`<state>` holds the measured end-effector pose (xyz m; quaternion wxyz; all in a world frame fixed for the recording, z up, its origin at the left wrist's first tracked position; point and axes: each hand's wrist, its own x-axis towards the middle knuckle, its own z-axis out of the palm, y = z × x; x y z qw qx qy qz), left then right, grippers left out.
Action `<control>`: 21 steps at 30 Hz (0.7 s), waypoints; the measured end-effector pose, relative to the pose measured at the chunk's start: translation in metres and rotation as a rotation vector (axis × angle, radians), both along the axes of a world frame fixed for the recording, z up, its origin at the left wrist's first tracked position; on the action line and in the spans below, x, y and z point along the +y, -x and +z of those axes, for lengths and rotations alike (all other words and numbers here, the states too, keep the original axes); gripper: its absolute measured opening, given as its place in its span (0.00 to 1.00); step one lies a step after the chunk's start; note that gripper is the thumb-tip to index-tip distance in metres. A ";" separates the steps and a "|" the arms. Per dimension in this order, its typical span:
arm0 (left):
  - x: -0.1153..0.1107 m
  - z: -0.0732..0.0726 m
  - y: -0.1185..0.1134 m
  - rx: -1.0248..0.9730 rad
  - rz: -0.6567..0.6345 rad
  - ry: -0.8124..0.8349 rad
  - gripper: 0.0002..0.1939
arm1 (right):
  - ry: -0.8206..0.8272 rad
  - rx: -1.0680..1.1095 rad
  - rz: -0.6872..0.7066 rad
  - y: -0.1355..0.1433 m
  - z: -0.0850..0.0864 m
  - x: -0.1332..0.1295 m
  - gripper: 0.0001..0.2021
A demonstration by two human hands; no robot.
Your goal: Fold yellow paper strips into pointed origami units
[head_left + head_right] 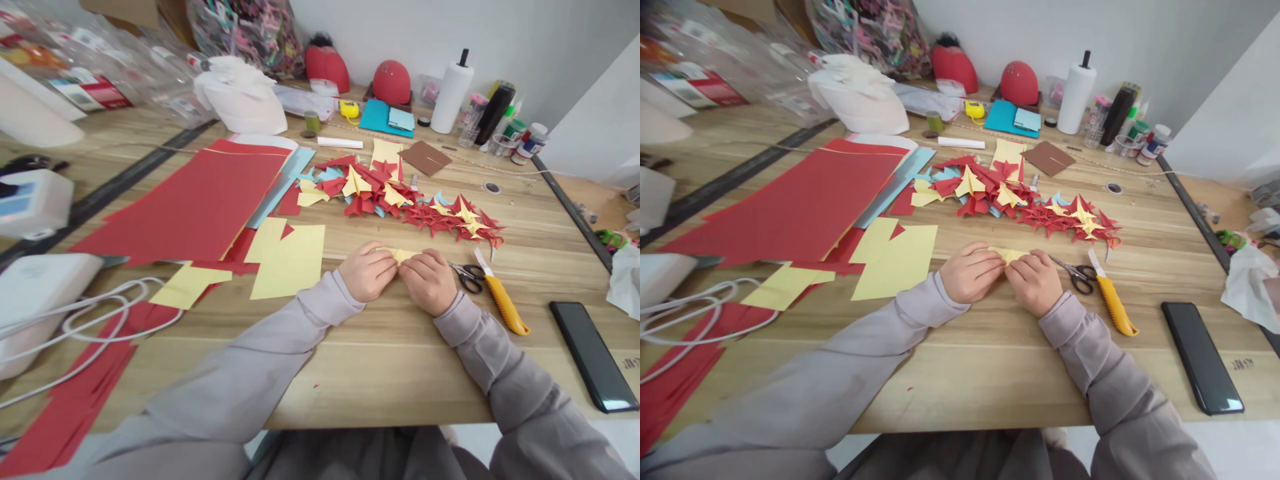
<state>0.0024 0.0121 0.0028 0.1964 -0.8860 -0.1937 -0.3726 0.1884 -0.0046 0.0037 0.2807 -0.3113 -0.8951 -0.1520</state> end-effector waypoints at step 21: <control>0.008 0.001 0.014 0.001 0.019 -0.015 0.05 | -0.100 0.048 -0.010 -0.001 0.002 0.000 0.08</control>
